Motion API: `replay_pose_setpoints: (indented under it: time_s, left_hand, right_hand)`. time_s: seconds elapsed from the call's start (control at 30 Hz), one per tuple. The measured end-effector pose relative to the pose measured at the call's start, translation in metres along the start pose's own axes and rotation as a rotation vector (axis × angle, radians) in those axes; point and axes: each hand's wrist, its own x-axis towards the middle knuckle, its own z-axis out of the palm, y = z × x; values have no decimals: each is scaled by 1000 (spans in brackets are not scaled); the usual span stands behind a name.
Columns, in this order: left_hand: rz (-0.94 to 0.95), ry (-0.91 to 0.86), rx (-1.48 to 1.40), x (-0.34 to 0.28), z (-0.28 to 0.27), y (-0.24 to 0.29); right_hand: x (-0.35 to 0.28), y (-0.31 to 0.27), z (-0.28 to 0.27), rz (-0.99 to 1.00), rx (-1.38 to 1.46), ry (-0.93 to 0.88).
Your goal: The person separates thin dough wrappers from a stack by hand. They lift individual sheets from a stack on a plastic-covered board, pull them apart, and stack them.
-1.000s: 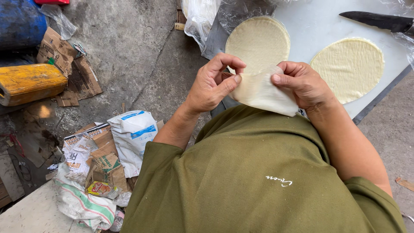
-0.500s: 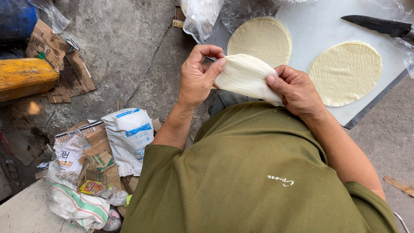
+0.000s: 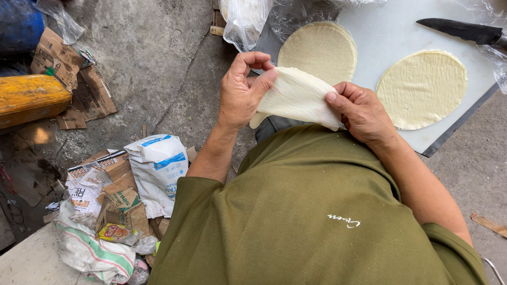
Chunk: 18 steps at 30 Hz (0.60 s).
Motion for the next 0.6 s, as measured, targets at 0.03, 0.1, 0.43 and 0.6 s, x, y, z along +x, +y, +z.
replay_pose_setpoints:
  time_s: [0.03,0.1,0.43,0.6]
  left_hand:
    - [-16,-79,7,1,-1,2]
    - [-50,-235,20,2,-7,5]
    - [85,177,232,21,51,-79]
    - [-294,-191,-888,11,66,-78]
  right_hand:
    - [0,-1,0,-9,-1,2]
    - [-1,-8,0,-104,-63,25]
    - [-31,-48,46,-1339,-1535,-27]
    - [-22,-44,61,-1284,-1624,-231]
